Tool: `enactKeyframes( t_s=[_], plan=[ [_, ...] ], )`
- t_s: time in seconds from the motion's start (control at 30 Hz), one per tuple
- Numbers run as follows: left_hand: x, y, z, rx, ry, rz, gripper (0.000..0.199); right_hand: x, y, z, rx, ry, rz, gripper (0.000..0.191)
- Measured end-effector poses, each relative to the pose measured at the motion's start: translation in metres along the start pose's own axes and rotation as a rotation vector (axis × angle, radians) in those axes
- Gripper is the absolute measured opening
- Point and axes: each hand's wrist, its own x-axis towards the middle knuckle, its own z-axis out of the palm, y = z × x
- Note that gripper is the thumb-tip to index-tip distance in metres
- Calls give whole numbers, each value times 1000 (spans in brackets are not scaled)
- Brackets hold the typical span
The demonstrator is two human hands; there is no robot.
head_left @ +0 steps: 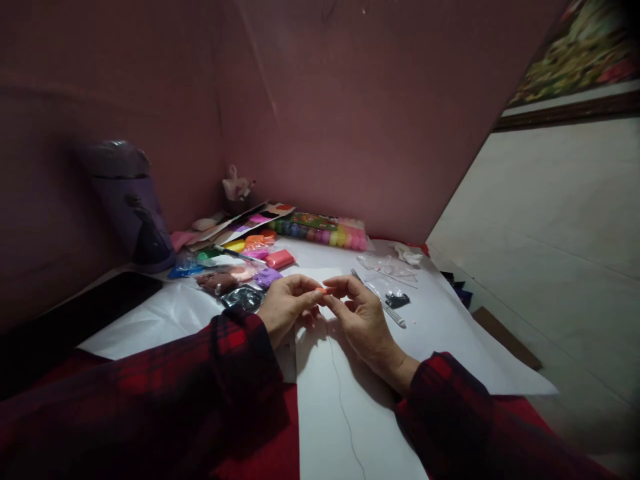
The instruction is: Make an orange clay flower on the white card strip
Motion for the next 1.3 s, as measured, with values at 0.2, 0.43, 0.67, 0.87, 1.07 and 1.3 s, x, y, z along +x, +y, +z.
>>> enactKeyframes(
  t_s=[0.2,0.43,0.67,0.87,1.07,1.3],
  plan=[
    [-2,4,2,32,-4,4,40,-2,-2,0,-111,-4,-106,6],
    [-1,1,0,20,-14,-22,39,-1,-4,-2,-155,3,-225,8],
    [0,1,0,-39,-4,30,28,-3,-4,-1,-89,-2,-109,4],
    [1,1,0,-37,103,87,27,-1,1,0,136,63,-7,10],
    [1,2,-2,34,43,43,26,4,8,-1,130,120,37,11],
    [-2,2,1,3,34,35,34,1,7,0,130,19,36,12]
  ],
)
